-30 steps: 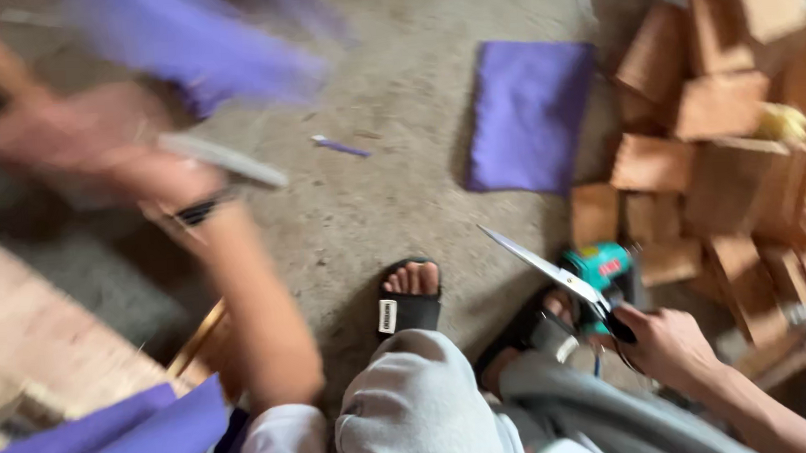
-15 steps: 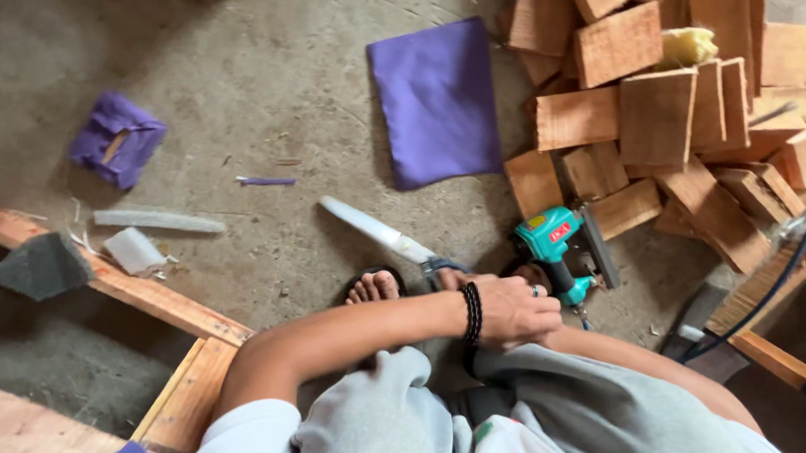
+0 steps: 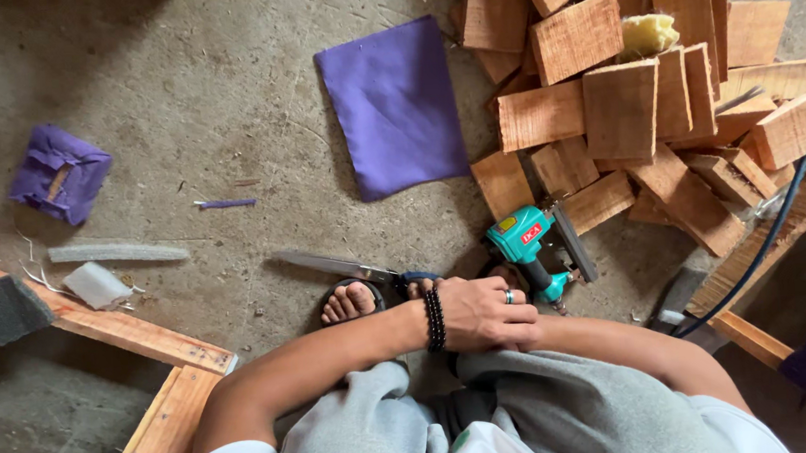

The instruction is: The person cuts purple fabric with scissors, wraps it around small wooden blocks, and secures it using a staple gun. The process is repeated for multiple blocks, with excess fabric trimmed after stapling.

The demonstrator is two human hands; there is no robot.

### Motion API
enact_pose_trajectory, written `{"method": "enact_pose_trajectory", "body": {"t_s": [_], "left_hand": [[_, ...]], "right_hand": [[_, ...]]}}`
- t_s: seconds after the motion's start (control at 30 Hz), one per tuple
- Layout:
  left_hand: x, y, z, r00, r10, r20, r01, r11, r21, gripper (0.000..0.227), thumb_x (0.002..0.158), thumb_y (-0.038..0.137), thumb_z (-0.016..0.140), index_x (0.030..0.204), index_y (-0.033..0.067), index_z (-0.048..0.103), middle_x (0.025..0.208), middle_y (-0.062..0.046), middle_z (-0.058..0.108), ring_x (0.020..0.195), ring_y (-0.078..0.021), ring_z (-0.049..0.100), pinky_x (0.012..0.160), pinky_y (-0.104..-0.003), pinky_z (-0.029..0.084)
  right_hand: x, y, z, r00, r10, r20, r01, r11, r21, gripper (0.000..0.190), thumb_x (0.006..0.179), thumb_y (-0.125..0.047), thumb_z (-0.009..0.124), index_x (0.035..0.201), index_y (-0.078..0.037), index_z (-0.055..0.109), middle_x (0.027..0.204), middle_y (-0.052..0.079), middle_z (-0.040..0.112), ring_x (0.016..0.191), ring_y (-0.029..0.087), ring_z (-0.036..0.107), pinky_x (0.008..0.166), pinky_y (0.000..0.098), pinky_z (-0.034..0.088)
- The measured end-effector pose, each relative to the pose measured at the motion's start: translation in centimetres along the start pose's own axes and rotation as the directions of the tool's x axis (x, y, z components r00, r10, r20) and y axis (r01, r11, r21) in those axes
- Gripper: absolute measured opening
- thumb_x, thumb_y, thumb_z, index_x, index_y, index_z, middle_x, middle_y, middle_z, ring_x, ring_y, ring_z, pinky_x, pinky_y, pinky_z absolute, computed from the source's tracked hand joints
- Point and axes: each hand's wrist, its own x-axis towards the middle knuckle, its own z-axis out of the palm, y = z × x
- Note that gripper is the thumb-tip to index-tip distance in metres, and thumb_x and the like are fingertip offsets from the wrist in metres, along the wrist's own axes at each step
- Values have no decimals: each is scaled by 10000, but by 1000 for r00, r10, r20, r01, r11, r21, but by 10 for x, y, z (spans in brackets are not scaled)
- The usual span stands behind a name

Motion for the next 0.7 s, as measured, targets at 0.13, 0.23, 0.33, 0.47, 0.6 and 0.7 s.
{"method": "enact_pose_trajectory", "body": {"t_s": [0.13, 0.23, 0.33, 0.47, 0.6, 0.7], "left_hand": [[12, -5, -18, 981, -75, 181, 65, 996, 61, 249, 971, 431, 606, 984, 183, 606, 952, 8, 582, 924, -186, 600, 767, -392, 464], [20, -8, -23, 989, 1, 150, -14, 996, 83, 256, 906, 447, 592, 936, 194, 570, 974, -2, 573, 964, -197, 607, 827, -392, 482], [33, -4, -31, 998, -48, 43, 44, 996, 78, 305, 849, 426, 628, 1008, 165, 640, 934, -26, 609, 883, -231, 603, 767, -407, 462], [32, -31, -59, 955, -266, 129, 245, 957, 158, 109, 786, 335, 678, 779, 226, 671, 766, 11, 644, 822, -242, 631, 738, -436, 455], [-16, -87, -90, 895, -365, -255, 445, 732, 516, 231, 728, 337, 700, 859, 146, 695, 823, -59, 639, 804, -273, 619, 680, -437, 441], [-43, -110, -90, 878, -365, -311, 479, 657, 582, 262, 767, 277, 711, 918, 70, 658, 923, -89, 633, 871, -271, 631, 736, -411, 487]], "right_hand": [[5, 12, -4, 999, -38, 2, 38, 999, -7, 294, 792, -383, 764, 906, -117, 707, 854, 113, 692, 771, 356, 672, 647, 471, 545], [2, 10, -4, 999, -38, 3, 38, 999, 10, 282, 795, -370, 762, 899, -115, 704, 872, 110, 693, 787, 353, 673, 658, 471, 546], [11, 13, -9, 999, -50, -18, 50, 999, 15, 269, 797, -357, 760, 893, -112, 702, 889, 106, 694, 803, 351, 673, 668, 471, 547], [47, 27, -23, 990, -135, -32, 136, 991, 3, 252, 801, -340, 756, 884, -109, 698, 912, 102, 695, 824, 348, 673, 682, 471, 549], [75, 61, -64, 992, -111, -66, 110, 993, -33, 236, 804, -322, 753, 876, -105, 694, 935, 97, 695, 845, 344, 673, 696, 471, 550], [75, 98, -109, 974, 123, -188, -143, 985, -98, 174, 802, -235, 763, 927, -122, 718, 919, 88, 693, 784, 318, 649, 623, 445, 522]]}}
